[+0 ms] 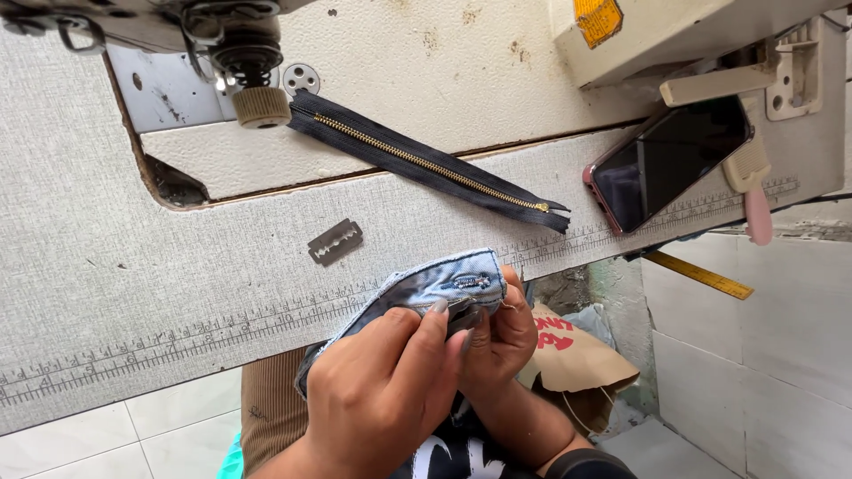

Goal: Unpicking seams and removing threads from a denim garment piece using hands and a razor blade at a sewing workstation.

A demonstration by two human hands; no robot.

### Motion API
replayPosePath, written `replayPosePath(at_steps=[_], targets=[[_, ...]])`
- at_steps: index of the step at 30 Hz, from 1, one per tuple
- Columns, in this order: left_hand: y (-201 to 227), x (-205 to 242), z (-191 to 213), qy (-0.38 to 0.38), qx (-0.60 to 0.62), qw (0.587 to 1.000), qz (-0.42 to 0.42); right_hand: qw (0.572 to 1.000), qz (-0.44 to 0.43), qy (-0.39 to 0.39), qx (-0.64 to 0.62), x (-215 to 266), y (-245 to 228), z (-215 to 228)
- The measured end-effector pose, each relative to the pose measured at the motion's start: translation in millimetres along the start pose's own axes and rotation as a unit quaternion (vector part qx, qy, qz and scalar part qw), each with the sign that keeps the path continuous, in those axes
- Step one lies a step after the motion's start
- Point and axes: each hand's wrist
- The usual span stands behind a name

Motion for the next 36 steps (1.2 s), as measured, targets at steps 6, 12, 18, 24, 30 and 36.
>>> replayPosePath(at_steps=[6, 12, 18, 24, 30, 36], targets=[[-5, -5, 2, -0.002, -0.037, 0.997, -0.061, 0.999, 0.002, -0.046, -0.016, -20, -28, -11], [-15, -18, 22, -0.08, -0.113, 0.978, -0.155, 0.996, 0.008, -0.086, 0.007, -29, -39, -10], [-27, -35, 33, -0.098, -0.087, 0.964, -0.23, 0.987, 0.012, -0.159, 0.03, -46, -53, -4], [-28, -21, 23, -0.116, -0.075, 0.976, -0.167, 0.986, 0.036, -0.158, 0.05, -47, -50, 1], [-32, -17, 13, -0.072, -0.002, 0.986, -0.147, 0.986, 0.028, -0.156, 0.058, -48, -53, -1], [-33, 4, 8, 0.116, 0.171, 0.976, 0.076, 0.99, 0.0, -0.138, -0.024, -42, -52, -3]])
Point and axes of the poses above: each hand's wrist, its own x-axis away from the middle knuckle, its own z-axis out of the back of the hand, y = z × x, and after that the axes turned 3 degrees about x, right-handed
